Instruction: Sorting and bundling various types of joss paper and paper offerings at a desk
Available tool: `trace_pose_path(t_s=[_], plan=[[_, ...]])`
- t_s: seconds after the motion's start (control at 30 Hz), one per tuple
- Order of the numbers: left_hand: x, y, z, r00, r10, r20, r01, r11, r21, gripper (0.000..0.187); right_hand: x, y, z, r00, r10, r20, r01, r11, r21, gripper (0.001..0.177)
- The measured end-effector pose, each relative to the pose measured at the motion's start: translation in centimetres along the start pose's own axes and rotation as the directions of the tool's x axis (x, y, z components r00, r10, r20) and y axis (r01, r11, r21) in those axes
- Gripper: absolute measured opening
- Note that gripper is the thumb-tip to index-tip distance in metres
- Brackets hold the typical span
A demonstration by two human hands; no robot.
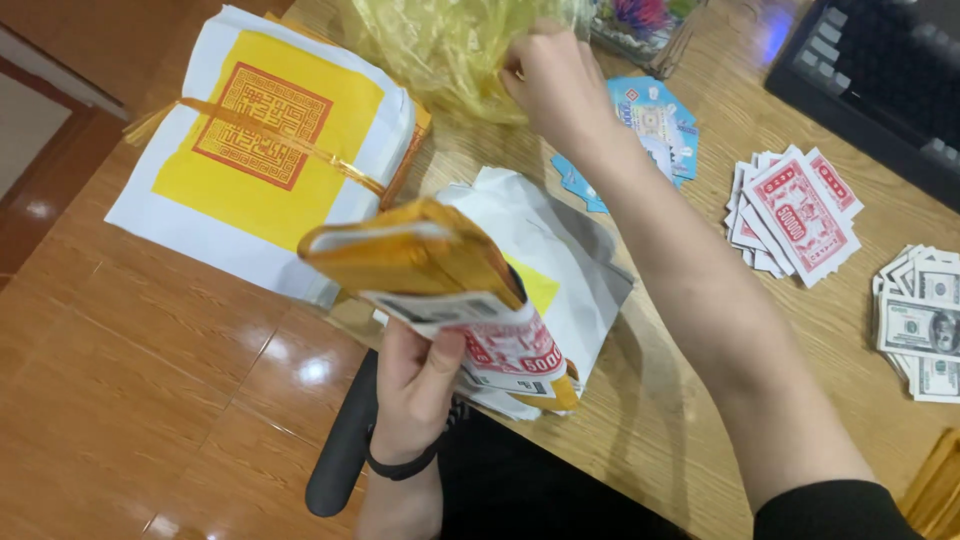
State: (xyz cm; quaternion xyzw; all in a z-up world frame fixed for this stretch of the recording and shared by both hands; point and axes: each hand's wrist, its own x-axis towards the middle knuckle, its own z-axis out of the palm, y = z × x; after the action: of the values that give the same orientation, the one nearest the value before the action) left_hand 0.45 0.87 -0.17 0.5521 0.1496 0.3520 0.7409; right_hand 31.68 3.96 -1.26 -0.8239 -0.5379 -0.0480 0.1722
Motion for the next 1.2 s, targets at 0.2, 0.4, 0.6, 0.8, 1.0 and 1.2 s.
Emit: trace_pose_path(t_s=[0.2, 0.4, 0.6, 0.8, 1.0, 1.2], plan=[[-0.1, 3.8, 2.8, 0.92, 0.106, 0.377, -0.118, 0.993, 0.007, 0.032, -10.1, -6.5, -13.4, 0.989, -0.15, 0.009, 0.131, 0.889, 0.438, 0.003], [-2.8, 3.1, 7.5, 0.91, 0.101, 0.402, -0.117, 0.993, 0.016, 0.035, -22.0, -8.5, -20.2, 0.993, -0.097, 0.072, 0.041, 0.832, 0.553, 0.007], [-7.4, -2.4, 10.2, 0.882, -0.128, 0.454, 0.141, 0.99, 0.004, 0.026, -32.1, -6.8, -20.7, 0.986, 0.083, 0.143, -0.161, 0.669, 0.725, 0.011], [-11.3, -7.7, 12.5, 0.678, -0.216, 0.702, 0.391, 0.916, -0.096, 0.028, -44.6, -5.2, -11.9, 0.969, 0.086, 0.232, -0.114, -0.676, 0.728, 0.028], [-12.4, -6.2, 14.2, 0.64, -0.26, 0.723, 0.334, 0.942, 0.043, 0.031, -48.8, -4.8, -12.2, 0.894, 0.421, -0.155, 0.258, -0.199, 0.945, 0.048], [-11.6, -3.9, 16.3, 0.806, -0.255, 0.535, 0.206, 0.967, 0.15, 0.041, -47.1, -8.1, -17.3, 0.542, 0.831, -0.12, -0.3, 0.326, 0.897, 0.045]])
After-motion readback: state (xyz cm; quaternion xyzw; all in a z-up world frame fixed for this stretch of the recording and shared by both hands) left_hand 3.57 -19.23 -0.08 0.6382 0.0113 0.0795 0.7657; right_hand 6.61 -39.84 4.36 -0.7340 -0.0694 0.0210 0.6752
